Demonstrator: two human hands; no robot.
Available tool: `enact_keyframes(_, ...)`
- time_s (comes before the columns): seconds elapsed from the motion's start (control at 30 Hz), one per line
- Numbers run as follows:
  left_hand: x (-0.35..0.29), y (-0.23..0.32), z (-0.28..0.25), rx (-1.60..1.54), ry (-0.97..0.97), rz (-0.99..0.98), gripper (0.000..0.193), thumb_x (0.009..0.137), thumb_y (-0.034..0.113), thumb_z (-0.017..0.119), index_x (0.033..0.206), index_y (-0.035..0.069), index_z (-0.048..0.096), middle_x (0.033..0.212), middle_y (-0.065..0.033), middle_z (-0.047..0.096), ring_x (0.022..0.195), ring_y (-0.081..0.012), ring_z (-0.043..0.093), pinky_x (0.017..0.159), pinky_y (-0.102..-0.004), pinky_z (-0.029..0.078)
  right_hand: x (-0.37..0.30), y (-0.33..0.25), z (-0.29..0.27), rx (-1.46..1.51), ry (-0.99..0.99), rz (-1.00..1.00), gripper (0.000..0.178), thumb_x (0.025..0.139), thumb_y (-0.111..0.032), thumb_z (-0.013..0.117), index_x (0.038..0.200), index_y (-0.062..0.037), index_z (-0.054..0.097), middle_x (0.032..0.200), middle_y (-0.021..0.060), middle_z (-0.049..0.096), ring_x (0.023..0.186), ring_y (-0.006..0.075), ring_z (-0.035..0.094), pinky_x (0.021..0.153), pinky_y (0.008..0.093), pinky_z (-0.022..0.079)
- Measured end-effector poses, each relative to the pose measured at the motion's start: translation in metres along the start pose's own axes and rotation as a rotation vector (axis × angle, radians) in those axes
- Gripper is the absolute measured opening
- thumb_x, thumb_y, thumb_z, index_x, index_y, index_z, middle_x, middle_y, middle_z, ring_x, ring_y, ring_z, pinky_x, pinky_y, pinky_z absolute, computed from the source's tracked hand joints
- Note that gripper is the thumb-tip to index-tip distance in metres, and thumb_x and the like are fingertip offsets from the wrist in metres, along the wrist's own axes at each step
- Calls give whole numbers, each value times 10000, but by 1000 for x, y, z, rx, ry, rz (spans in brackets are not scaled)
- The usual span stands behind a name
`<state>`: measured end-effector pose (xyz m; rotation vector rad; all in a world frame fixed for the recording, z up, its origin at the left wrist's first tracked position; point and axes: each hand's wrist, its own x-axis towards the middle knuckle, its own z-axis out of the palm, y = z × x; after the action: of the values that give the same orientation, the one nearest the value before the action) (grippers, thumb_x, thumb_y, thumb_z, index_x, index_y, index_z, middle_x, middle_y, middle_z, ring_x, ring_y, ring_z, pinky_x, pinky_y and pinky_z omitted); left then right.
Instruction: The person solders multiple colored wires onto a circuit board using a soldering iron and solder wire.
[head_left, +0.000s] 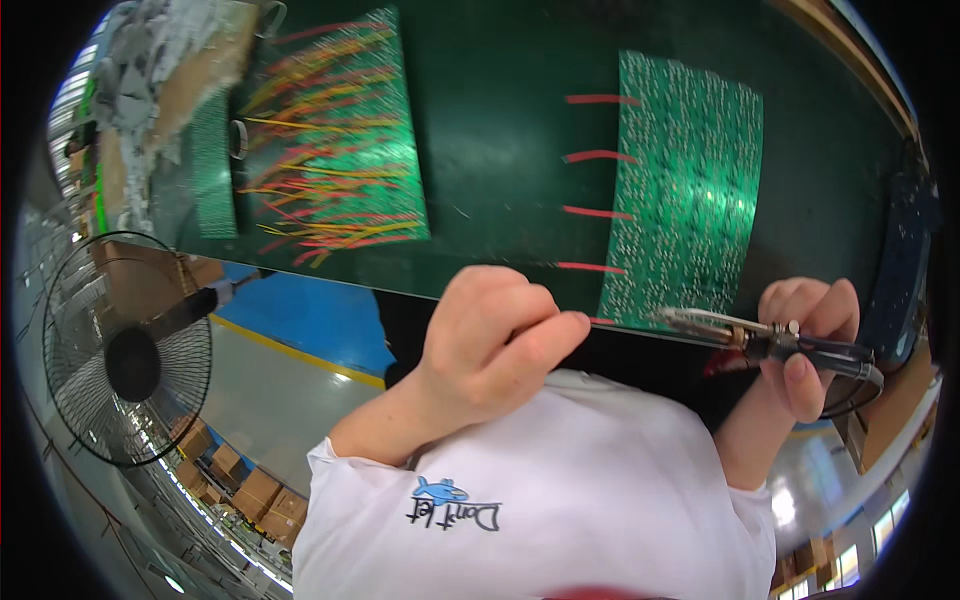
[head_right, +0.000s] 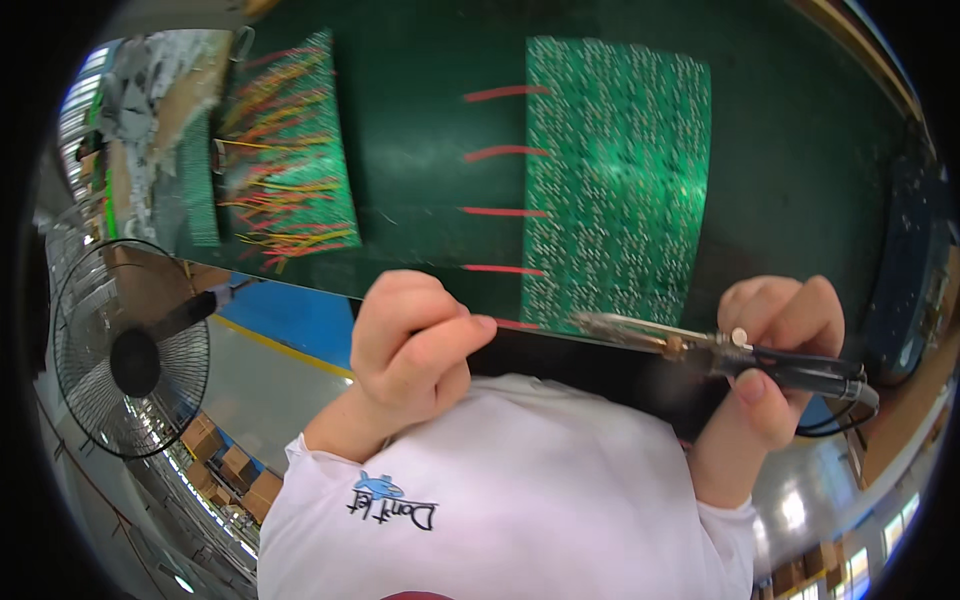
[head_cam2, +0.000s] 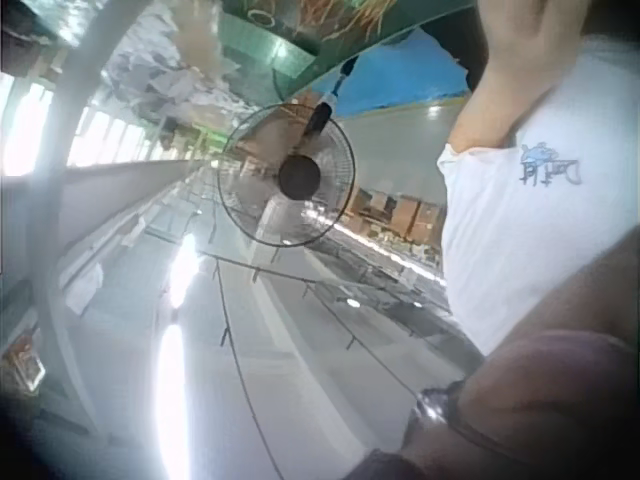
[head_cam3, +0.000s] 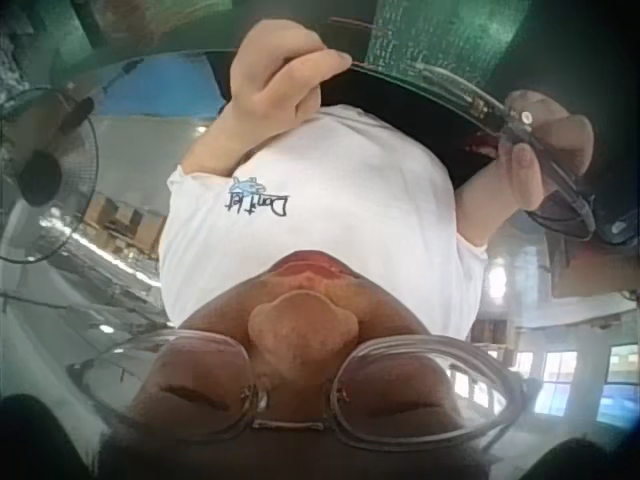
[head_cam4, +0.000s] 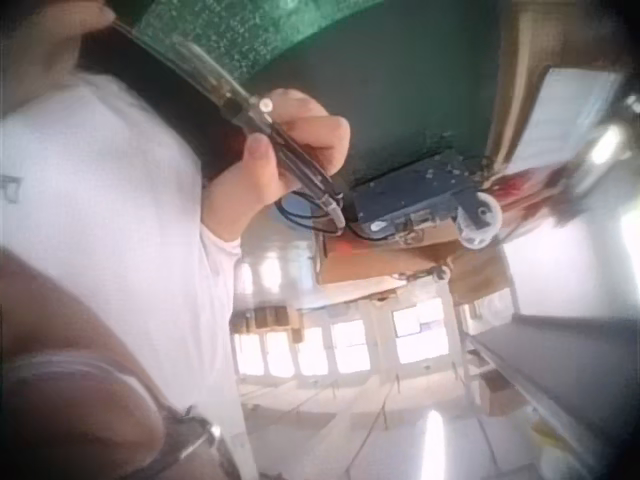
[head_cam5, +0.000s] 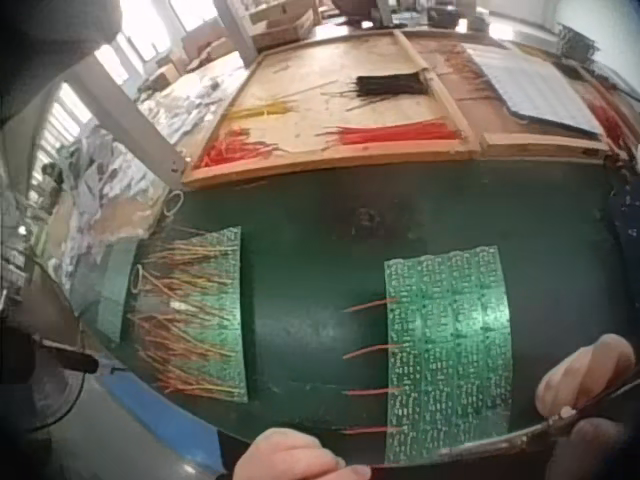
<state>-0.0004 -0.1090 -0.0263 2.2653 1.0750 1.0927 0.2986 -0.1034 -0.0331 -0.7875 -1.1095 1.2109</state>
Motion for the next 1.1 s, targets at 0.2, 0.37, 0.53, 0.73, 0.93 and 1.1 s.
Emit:
enact_keyframes(0.2,64,-28,-60,496,109,80,237,723,-80,667,901,76,681,817,-66,645,731,-275,614,666,-380,508,-7,-2,0,-1,60,26,438,750,-214,825,783,-94,405,662,43,527,501,91,408,460,247,302)
enact_keyframes(0.37,158,-122,-106,737,-54,-62,130,904,151,679,965,39,656,850,-114,666,796,-289,659,721,-397,518,-6,-6,5,57,80,72,392,759,-172,803,796,-89,422,677,41,539,537,83,442,501,225,350)
enact_keyframes(0.53,191,-164,-93,839,-154,-65,143,881,188,700,947,63,675,869,-119,677,858,-332,667,750,-440,529,-5,-8,6,131,108,84,359,760,-147,784,802,-85,432,665,32,525,543,80,444,508,222,361)
enact_keyframes(0.73,188,-153,-90,935,-167,2,73,840,164,712,837,93,697,831,-77,672,842,-317,667,732,-436,537,-5,-14,5,161,147,106,348,747,-131,769,787,-84,426,648,23,494,550,72,404,504,228,321)
enact_keyframes(0.93,188,-153,-88,963,-251,-47,57,862,116,676,865,66,648,862,-119,653,843,-334,658,754,-451,529,-4,-12,1,201,138,121,318,726,-106,738,781,-79,426,646,22,493,544,68,384,498,231,301)
enact_keyframes(1.1,186,-155,-96,936,-398,-33,73,876,85,638,914,56,583,888,-124,622,886,-338,645,784,-444,515,-5,-12,0,244,138,136,308,719,-93,729,778,-78,427,641,22,492,540,65,373,493,235,286)
